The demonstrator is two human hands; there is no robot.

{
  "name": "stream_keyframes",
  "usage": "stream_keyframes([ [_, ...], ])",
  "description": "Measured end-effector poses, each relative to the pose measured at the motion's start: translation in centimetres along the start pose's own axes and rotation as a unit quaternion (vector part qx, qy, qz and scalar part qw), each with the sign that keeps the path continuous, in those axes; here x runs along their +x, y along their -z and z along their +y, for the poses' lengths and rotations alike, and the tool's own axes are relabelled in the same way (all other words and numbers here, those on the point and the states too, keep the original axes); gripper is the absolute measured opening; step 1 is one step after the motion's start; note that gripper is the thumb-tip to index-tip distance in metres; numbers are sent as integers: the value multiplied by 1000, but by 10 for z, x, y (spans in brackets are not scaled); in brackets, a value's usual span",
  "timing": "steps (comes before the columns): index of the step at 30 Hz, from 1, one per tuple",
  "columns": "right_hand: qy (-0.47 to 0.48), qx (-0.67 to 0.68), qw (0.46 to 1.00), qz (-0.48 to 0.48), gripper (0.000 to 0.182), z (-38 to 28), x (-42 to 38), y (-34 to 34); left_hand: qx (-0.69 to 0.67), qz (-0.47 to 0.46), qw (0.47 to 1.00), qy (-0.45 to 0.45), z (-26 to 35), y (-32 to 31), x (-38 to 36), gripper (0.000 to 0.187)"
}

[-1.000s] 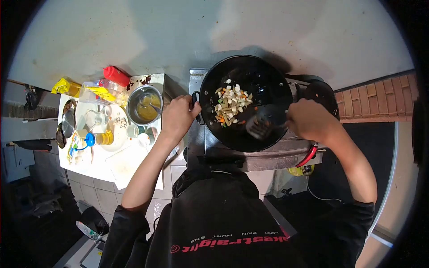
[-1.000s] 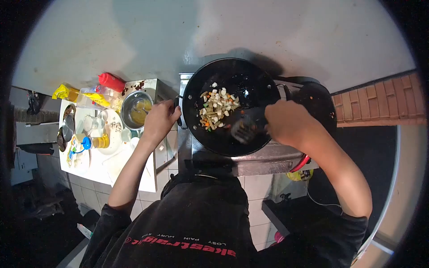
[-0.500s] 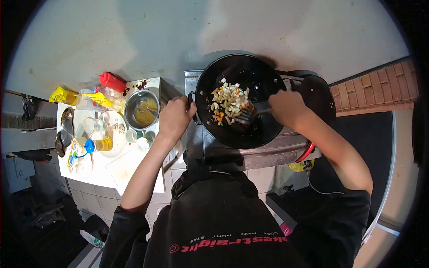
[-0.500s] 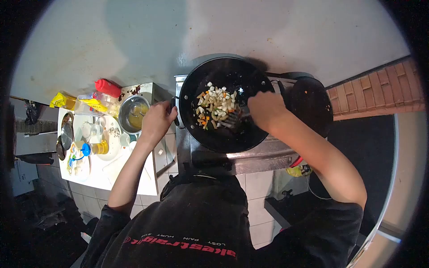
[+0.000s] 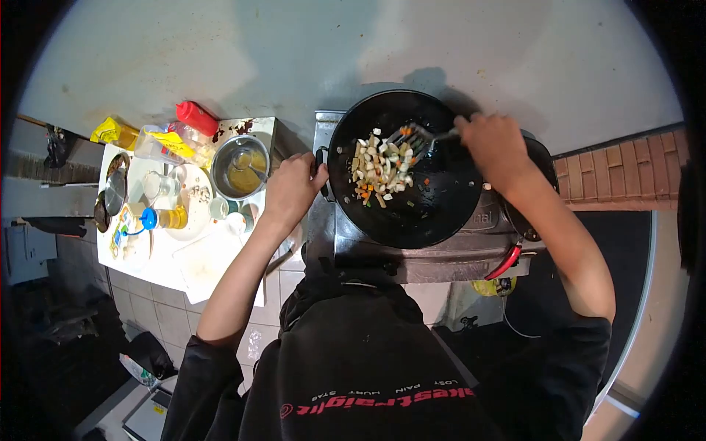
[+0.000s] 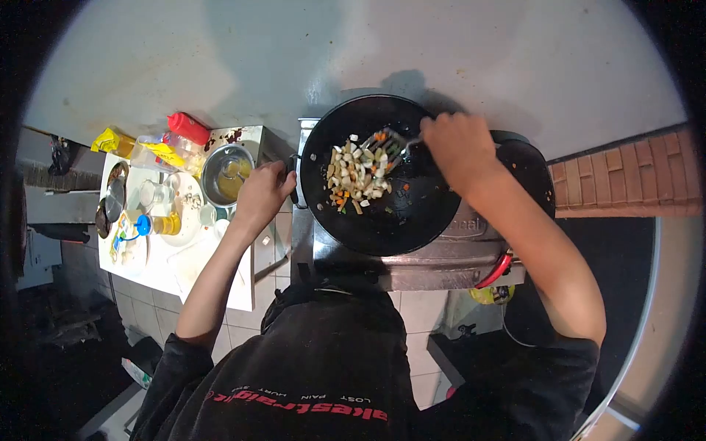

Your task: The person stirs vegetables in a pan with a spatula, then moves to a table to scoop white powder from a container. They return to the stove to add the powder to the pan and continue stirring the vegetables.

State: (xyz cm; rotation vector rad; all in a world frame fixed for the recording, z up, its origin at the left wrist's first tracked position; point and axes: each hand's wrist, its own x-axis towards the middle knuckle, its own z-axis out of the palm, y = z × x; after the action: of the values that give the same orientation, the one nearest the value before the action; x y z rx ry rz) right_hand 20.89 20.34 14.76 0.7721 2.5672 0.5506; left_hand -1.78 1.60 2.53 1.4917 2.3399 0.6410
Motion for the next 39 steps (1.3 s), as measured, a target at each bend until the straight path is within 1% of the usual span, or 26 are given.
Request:
stream_keyframes([
  [1, -16, -11, 999, 35, 19, 5, 2, 3, 1, -2, 1000, 7, 1, 0, 0, 30],
  [2, -16, -9, 999, 36, 19, 6, 11, -6, 3, -5, 1000, 10, 3, 0, 0, 30],
  [4, -7, -42, 989, 142, 17, 1, 37, -37, -7, -1, 1000, 10, 4, -2, -1, 30],
  [5, 32, -22, 991, 127, 19, -2, 40, -40, -17, 5, 1000, 11, 5, -1, 0, 30],
  [6, 32, -20, 991, 128, 19, -2, 37, -41, -15, 5, 1000, 11, 7, 0, 0, 30],
  [8, 163, 51, 975, 143, 24, -1, 28, -37, -8, -11, 999, 34, 10, 3, -1, 30],
  [10, 179, 47, 968, 171, 25, 8, 25, -32, -10, -7, 999, 40, 10, 1, -2, 29],
  [13, 88, 4, 982, 169, 18, 14, 31, -32, -13, 0, 999, 41, 9, 0, -3, 29],
  [14, 85, 3, 982, 170, 18, 10, 34, -42, -15, 1, 999, 39, 10, 0, -2, 29],
  [16, 142, 12, 973, 180, 23, 3, 39, -58, -21, -8, 999, 41, 11, 2, -2, 29],
  [17, 174, 64, 971, 151, 18, 5, 30, -54, -27, -19, 998, 47, 10, 4, -3, 29],
  [18, 176, 66, 970, 152, 18, 6, 19, -45, -26, -19, 998, 50, 9, 4, -4, 29],
  [20, 156, 54, 980, 107, 19, 14, -4, -20, -6, -25, 998, 50, 8, 3, -4, 29],
  [22, 125, 78, 985, 94, 16, 27, -15, 10, -7, -17, 999, 48, 7, 1, -3, 29],
  [24, 39, 32, 989, -140, 16, 26, -15, 40, -4, -12, 999, 35, 8, 1, -1, 29],
  [25, 41, 33, 981, -189, 17, 24, -12, 45, -14, -20, 999, 42, 9, 2, 0, 29],
  [26, 36, 35, 980, -191, 17, 18, -12, 42, -24, -28, 998, 49, 9, 3, 0, 29],
  [28, 59, 22, 966, -251, 18, -1, -8, 23, -23, -22, 999, 39, 11, 5, 0, 29],
  [29, 55, 22, 966, -252, 18, -8, -7, 11, -16, -17, 999, 28, 10, 4, 0, 30],
  [31, 55, 181, 963, -191, 20, -17, -4, -5, -10, -10, 1000, 12, 9, 3, 2, 30],
  [32, 52, 181, 964, -190, 20, -16, -9, -2, -10, -14, 1000, 15, 7, 2, 2, 31],
  [34, 21, 250, 957, -147, 22, -13, -28, 8, -12, -17, 1000, 22, 2, 4, 1, 32],
  [35, 25, 248, 957, -147, 22, -12, -35, 15, -19, -23, 999, 25, 1, 5, 0, 33],
  [37, 31, 209, 952, -220, 21, -12, -46, 27, -13, -38, 999, 24, 0, 4, 1, 35],
  [38, 27, 209, 953, -218, 21, -18, -43, 17, -13, -36, 999, 20, 0, 4, 2, 35],
  [39, 2, 238, 954, -182, 21, -31, -37, -3, -14, -33, 999, 22, 1, 4, 1, 35],
])
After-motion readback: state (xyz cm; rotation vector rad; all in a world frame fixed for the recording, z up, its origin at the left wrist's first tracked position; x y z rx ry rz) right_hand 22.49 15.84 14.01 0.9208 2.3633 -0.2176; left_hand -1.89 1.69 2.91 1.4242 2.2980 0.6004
